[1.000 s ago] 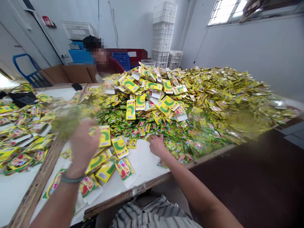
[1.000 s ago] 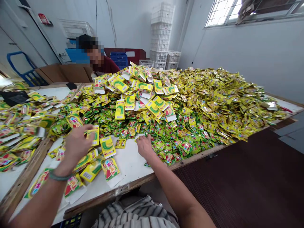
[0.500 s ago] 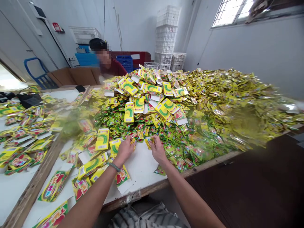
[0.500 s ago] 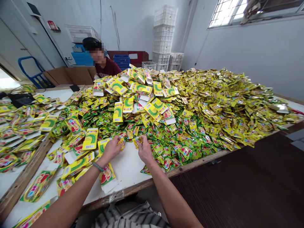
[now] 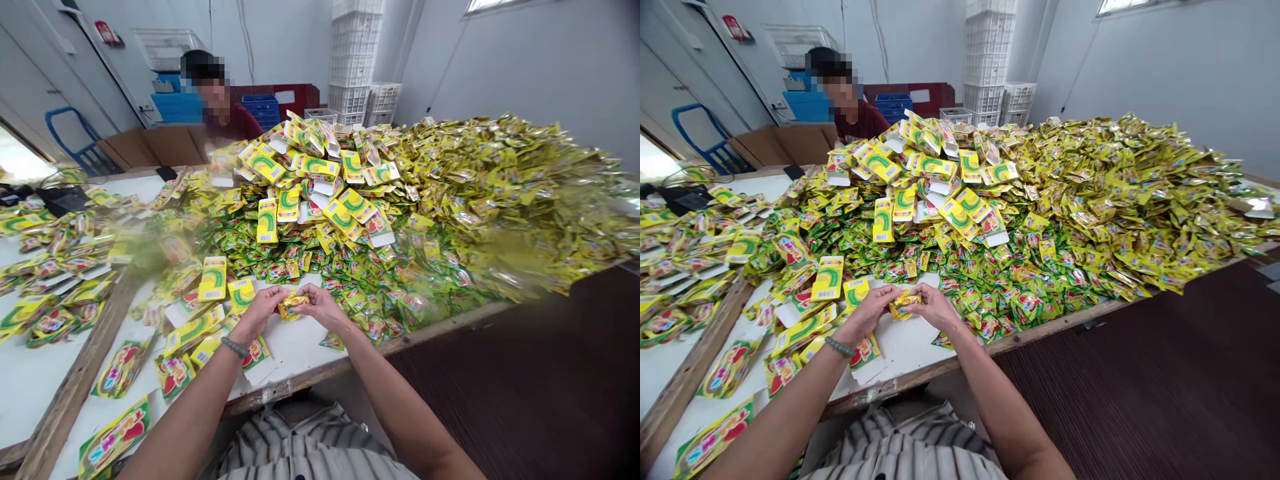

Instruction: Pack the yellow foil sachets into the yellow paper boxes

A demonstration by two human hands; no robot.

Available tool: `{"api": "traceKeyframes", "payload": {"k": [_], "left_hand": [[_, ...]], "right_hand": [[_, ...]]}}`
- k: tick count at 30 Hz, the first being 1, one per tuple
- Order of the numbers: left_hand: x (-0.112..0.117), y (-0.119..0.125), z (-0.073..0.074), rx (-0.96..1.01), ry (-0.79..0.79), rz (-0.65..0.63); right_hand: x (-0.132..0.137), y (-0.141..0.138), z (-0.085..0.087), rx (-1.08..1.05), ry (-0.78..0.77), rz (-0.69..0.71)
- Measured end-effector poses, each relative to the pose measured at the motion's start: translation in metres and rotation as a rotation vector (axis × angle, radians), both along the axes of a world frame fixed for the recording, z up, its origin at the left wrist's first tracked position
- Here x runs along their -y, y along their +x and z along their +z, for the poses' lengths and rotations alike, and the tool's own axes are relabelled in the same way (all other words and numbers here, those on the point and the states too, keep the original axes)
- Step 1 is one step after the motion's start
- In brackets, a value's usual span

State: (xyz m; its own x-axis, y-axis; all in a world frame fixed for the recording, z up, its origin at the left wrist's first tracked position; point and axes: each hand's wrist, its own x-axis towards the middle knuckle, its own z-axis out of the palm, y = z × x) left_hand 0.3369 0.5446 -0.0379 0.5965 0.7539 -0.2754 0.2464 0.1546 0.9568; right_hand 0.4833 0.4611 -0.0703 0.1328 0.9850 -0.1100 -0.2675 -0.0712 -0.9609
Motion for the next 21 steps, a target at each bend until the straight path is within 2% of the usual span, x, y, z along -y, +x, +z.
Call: {"api": "traceKeyframes", "payload": {"k": [4,10,15,21], "left_hand": [[0.004,0.002,0.002,0.009,0.022,-0.035],[0.007,0.000,-0.010,0.025,0.035,0.083],[0.014,0.001,-0.013,0.069,0.016,0.118],[0.016,0.004,-0.013,0.068,0.052,0.183]], "right_hand": [[-0.001,0.000,-0.003,0.017,-0.002,-0.091],[0.000,0.001,0.000,-0.023,0.062,-0.034],[-0.002,-0.002,-0.002,-0.048,0.123,-0.168],[-0.004,-0.002,-0.006,-0.036,0.145,-0.216]]}}
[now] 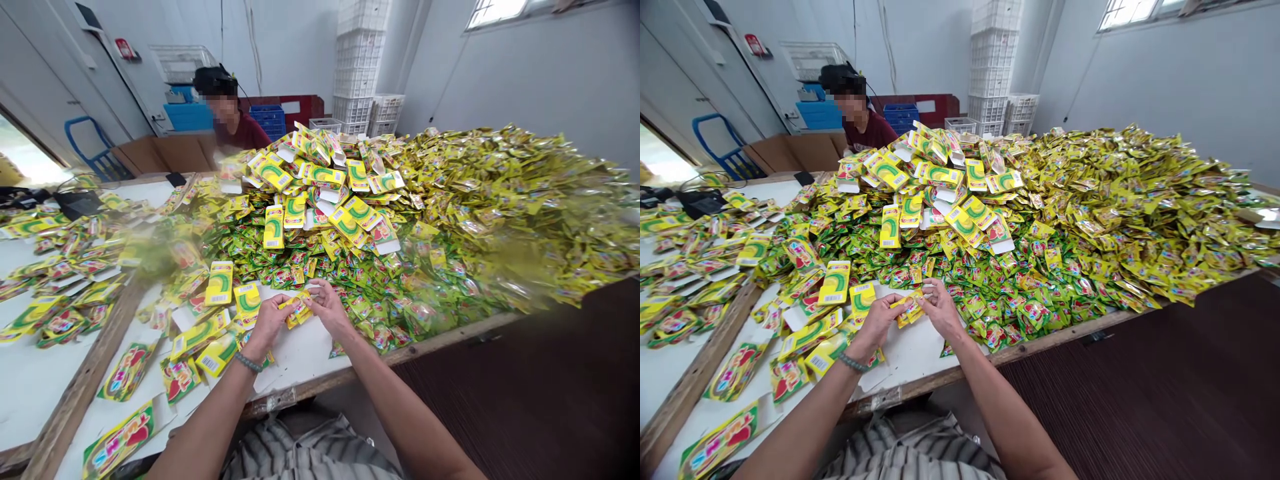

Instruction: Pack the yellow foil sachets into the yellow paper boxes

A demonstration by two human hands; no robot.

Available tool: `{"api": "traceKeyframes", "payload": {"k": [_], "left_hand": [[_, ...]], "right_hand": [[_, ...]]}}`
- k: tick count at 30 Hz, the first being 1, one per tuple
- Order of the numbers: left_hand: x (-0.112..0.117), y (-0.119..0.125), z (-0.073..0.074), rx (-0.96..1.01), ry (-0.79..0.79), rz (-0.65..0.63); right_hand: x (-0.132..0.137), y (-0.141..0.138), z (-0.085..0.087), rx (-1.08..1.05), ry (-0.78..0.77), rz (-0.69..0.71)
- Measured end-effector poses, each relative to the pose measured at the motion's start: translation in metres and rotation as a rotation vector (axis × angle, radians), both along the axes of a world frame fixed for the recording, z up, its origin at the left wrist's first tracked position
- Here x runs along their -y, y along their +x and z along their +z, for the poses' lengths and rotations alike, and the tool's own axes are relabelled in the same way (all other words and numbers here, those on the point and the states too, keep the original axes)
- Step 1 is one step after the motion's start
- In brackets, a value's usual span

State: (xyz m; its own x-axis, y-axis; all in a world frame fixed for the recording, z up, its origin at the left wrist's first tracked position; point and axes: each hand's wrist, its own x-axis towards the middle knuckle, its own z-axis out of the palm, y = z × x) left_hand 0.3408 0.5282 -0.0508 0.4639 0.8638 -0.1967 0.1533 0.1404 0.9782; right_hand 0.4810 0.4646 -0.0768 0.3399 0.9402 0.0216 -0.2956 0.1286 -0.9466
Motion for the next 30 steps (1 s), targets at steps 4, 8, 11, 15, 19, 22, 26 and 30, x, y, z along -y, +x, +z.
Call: {"api": "traceKeyframes", "payload": {"k": [4,8,11,15,19,22,26,30], "left_hand": [[-0.001,-0.001,0.001,-0.064,0.045,-0.003],[-0.003,-0.003,0.004,-0.151,0.107,0.012],[-0.003,-0.007,0.007,-0.189,0.127,0.019],[0.001,-0.015,0.010,-0.205,0.102,0.017],[0.014,-0.023,0.009,-0.162,0.000,0.015],[0.027,-0.025,0.002,-0.137,-0.070,-0.026],[0.038,-0.021,-0.008,-0.165,-0.072,-0.071],[0.038,-0.020,-0.009,-0.238,0.045,-0.090]], "right_hand": [[0.001,0.003,0.002,0.021,-0.003,0.002],[0.001,0.005,-0.003,0.176,-0.062,0.041],[-0.001,0.007,-0.009,0.351,-0.085,-0.084],[0.002,0.014,-0.005,0.629,-0.110,-0.314],[0.026,0.029,0.019,0.922,-0.082,-0.335],[0.056,0.043,0.031,1.099,-0.149,-0.136],[0.084,0.043,0.023,1.273,-0.332,0.089],[0.089,0.025,0.012,1.240,-0.324,0.071]]}}
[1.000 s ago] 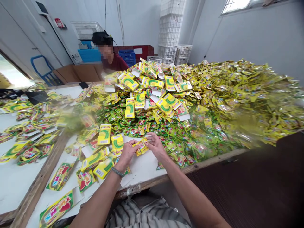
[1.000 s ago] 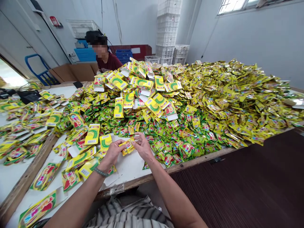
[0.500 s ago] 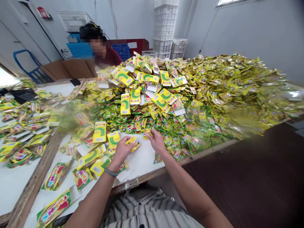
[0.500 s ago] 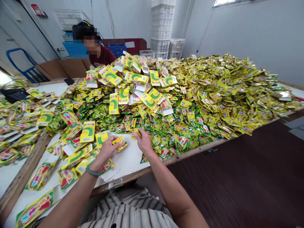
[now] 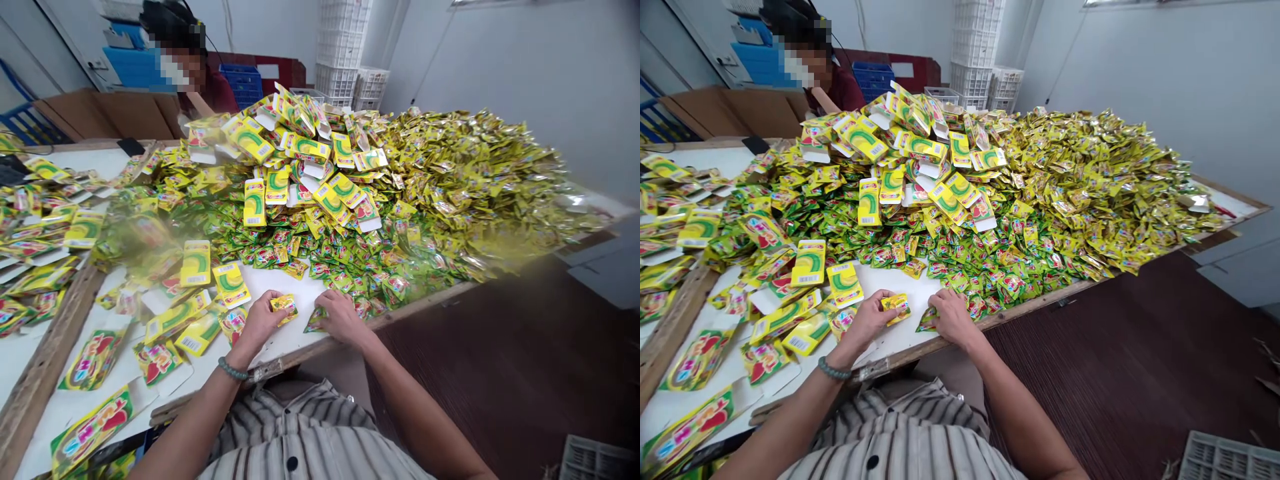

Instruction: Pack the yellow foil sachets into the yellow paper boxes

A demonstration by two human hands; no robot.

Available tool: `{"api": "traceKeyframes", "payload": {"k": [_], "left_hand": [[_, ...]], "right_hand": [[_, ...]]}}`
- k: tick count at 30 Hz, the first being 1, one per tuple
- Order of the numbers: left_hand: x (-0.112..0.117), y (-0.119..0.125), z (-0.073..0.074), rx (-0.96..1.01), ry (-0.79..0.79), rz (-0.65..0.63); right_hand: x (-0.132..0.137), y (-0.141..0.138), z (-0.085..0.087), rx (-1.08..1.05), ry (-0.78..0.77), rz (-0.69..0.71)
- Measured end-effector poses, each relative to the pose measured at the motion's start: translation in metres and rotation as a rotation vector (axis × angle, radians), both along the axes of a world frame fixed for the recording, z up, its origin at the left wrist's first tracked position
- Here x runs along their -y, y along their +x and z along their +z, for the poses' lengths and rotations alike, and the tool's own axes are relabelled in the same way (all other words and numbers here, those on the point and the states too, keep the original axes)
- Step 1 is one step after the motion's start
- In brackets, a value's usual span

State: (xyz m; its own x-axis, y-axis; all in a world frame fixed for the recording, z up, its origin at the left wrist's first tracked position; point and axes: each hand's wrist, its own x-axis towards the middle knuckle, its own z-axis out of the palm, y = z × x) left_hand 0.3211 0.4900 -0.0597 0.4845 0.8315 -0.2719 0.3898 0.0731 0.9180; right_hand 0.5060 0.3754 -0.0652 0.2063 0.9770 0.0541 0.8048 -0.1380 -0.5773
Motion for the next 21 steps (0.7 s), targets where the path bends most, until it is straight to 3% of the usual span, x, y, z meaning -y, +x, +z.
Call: {"api": "traceKeyframes", "payload": {"k": [3,5,7,9,13,16,21], "left_hand": [[-0.004,-0.005,0.002,-0.067,0.149,0.004],[-0.004,-0.008,0.003,-0.060,0.155,0.016],[-0.001,-0.009,0.004,0.046,0.058,0.024],[0.005,-0.007,0.008,0.227,-0.116,0.018],[0.014,-0.003,0.020,0.414,-0.336,-0.010],[0.015,-0.005,0.024,0.368,-0.309,-0.044],[0.013,-0.010,0.020,0.291,-0.208,-0.100]], "right_hand": [[-0.004,-0.014,0.002,-0.305,0.005,-0.105],[-0.007,-0.023,0.006,-0.620,0.008,-0.170],[-0.011,-0.032,0.009,-0.931,0.023,-0.199],[-0.014,-0.040,0.010,-1.107,0.046,-0.216],[-0.018,-0.048,0.007,-0.942,0.115,-0.262],[-0.017,-0.047,0.010,-0.791,0.131,-0.268],[-0.016,-0.049,0.017,-0.892,0.102,-0.194]]}}
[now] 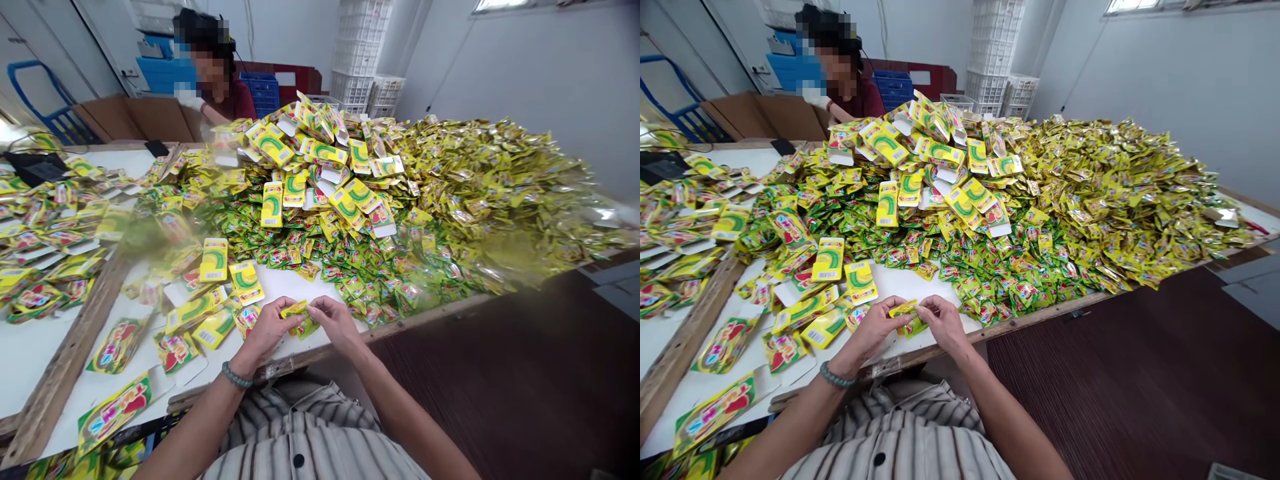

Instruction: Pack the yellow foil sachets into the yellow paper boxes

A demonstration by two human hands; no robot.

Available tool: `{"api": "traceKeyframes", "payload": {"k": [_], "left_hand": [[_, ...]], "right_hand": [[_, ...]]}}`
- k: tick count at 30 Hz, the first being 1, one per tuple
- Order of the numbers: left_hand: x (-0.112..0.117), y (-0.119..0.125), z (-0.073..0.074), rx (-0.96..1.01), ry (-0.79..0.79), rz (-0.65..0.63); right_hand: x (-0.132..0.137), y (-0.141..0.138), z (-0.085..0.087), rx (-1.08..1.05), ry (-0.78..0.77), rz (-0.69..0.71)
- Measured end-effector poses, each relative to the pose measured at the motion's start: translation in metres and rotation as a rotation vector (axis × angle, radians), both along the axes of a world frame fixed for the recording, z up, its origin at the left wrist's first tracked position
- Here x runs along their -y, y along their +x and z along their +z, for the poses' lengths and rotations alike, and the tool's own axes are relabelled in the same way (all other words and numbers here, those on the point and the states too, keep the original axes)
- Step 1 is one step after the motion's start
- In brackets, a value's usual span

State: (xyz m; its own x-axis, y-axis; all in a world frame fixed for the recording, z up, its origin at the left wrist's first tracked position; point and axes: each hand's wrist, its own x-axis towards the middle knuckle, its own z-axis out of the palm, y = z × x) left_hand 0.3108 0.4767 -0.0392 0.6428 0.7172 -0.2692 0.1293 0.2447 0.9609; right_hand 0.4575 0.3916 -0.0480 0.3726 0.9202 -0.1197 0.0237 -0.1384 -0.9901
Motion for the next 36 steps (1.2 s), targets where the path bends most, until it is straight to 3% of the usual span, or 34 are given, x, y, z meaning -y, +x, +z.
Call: {"api": "traceKeyframes", "payload": {"k": [2,5,7,9,11,16,19,22,24,26,29,32,36], "left_hand": [[0.000,-0.001,0.002,-0.013,0.039,-0.058],[-0.001,-0.002,0.007,0.011,0.006,-0.123],[-0.001,-0.002,0.008,0.048,-0.069,-0.116],[-0.001,-0.001,0.007,0.073,-0.131,-0.079],[-0.001,-0.001,0.005,0.074,-0.135,-0.046],[0.001,0.001,-0.006,-0.030,0.067,0.012],[0.001,0.002,-0.007,-0.065,0.087,0.024],[-0.008,-0.006,0.004,-0.072,0.100,-0.076],[-0.022,-0.019,0.018,-0.155,0.272,-0.148],[-0.037,-0.036,0.032,-0.314,0.595,-0.271],[-0.055,-0.060,0.043,-0.588,1.030,-0.626],[-0.062,-0.072,0.041,-0.752,1.227,-0.868],[-0.066,-0.066,0.036,-0.802,1.333,-0.874]], "right_hand": [[-0.001,-0.005,-0.001,-0.082,-0.003,-0.024],[-0.005,-0.014,-0.005,-0.375,-0.030,-0.055],[-0.007,-0.020,-0.006,-0.554,-0.039,-0.069],[-0.007,-0.023,-0.004,-0.597,-0.032,-0.114],[-0.004,-0.022,0.000,-0.507,-0.023,-0.110],[0.007,-0.020,0.008,-0.155,-0.048,0.103],[0.008,-0.023,0.008,-0.140,-0.048,0.047],[0.005,-0.023,0.003,-0.065,-0.016,-0.024],[0.003,-0.019,-0.003,-0.016,0.008,-0.070],[0.002,-0.014,-0.010,0.005,0.008,-0.102],[0.002,-0.010,-0.018,0.049,-0.009,-0.100],[0.002,-0.010,-0.018,0.089,-0.028,-0.087],[0.003,-0.011,-0.016,0.032,-0.027,-0.146]]}}
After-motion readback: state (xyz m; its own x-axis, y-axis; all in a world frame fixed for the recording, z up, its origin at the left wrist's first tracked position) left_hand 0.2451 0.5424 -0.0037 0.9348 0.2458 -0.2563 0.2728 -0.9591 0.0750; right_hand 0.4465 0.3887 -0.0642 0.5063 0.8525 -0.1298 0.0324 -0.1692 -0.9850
